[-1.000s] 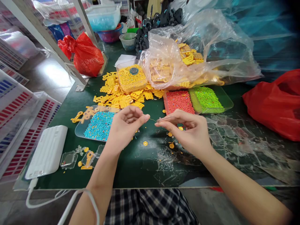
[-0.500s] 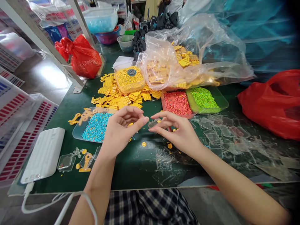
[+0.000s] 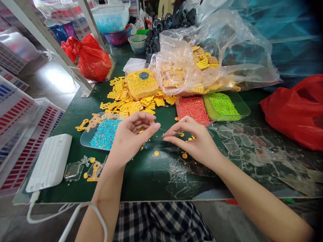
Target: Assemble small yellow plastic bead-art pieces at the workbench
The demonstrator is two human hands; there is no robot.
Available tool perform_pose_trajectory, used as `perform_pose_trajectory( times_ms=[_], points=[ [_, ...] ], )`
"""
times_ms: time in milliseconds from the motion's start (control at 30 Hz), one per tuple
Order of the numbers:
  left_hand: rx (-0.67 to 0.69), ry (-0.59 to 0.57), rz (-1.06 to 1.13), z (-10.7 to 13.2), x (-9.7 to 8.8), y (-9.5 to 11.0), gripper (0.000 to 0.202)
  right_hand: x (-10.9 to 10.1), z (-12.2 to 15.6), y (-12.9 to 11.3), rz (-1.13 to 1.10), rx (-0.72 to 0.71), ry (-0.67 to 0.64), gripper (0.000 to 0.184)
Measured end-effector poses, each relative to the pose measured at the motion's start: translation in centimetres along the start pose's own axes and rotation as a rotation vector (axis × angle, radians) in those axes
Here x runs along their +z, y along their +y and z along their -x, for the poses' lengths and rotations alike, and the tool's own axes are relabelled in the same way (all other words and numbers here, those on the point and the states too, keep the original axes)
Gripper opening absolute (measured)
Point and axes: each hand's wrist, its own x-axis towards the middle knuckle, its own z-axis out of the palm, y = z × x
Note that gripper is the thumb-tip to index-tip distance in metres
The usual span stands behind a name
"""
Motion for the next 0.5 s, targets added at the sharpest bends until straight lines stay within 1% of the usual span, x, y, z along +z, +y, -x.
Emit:
perform_pose_trajectory(
  times_ms=[67,167,333,500],
  points=[
    [0.004,0.0,0.007,0.01,0.02,0.02,0.027,-0.08,-0.04,-0.06,0.083,-0.075,0.017,0.015],
    [0.0,-0.013,0.016,0.06,0.04,0.04,0.027,-0.13,-0.06,-0.12,0.149,-0.116,0.047,0.019],
    [0.0,-0.053,0.026,0.15,0.07,-0.04,0.028,-0.05,0.0,-0.04,0.036,-0.076,0.044,0.026],
    [0.009,-0.087,0.029,0.18,0.08,-0.15,0.03,0.11,0.05,-0.16,-0.064,-0.004,0.07,0.026]
  ],
)
